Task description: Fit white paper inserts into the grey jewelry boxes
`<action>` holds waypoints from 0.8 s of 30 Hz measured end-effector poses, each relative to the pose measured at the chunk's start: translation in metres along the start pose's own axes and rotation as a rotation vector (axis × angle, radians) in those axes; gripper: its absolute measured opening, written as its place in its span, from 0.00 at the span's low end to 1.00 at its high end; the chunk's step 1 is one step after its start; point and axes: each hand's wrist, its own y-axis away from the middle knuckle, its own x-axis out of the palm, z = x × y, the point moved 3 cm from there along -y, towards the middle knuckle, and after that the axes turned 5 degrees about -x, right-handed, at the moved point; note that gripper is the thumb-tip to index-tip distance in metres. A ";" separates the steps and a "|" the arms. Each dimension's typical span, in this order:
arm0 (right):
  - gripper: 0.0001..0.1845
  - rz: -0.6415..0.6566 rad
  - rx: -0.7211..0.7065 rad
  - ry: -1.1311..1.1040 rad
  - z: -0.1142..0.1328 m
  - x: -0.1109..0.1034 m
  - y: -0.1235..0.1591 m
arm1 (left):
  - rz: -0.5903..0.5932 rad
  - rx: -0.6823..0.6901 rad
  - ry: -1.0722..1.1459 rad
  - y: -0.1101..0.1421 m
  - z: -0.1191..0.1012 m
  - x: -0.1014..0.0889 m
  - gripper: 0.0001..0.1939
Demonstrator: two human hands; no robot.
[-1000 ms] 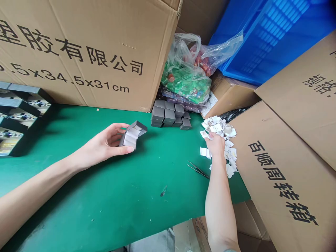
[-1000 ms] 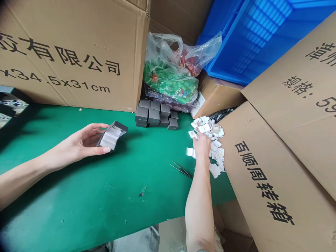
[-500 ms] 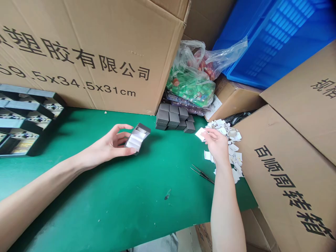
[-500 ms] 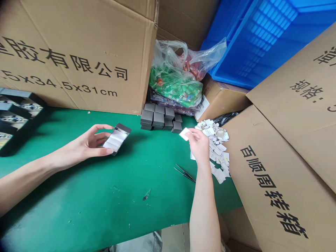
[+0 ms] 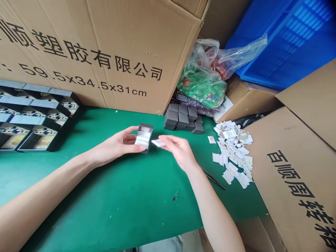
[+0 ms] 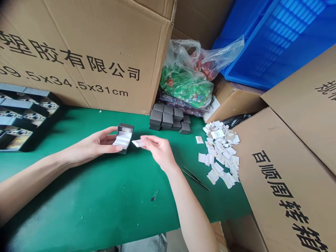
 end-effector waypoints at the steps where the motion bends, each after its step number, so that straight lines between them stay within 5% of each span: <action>1: 0.21 -0.011 -0.001 0.012 -0.001 -0.002 0.000 | 0.008 -0.005 0.016 0.000 0.000 0.000 0.50; 10: 0.17 -0.023 -0.014 0.243 0.000 -0.008 0.002 | 0.012 0.000 -0.013 0.002 0.001 0.001 0.55; 14: 0.13 -0.157 -0.094 0.187 0.007 -0.009 0.002 | 0.049 0.005 -0.080 0.001 0.001 0.002 0.57; 24: 0.11 -0.224 -0.296 0.226 0.017 0.006 0.012 | 0.079 0.089 -0.108 0.007 0.005 0.028 0.57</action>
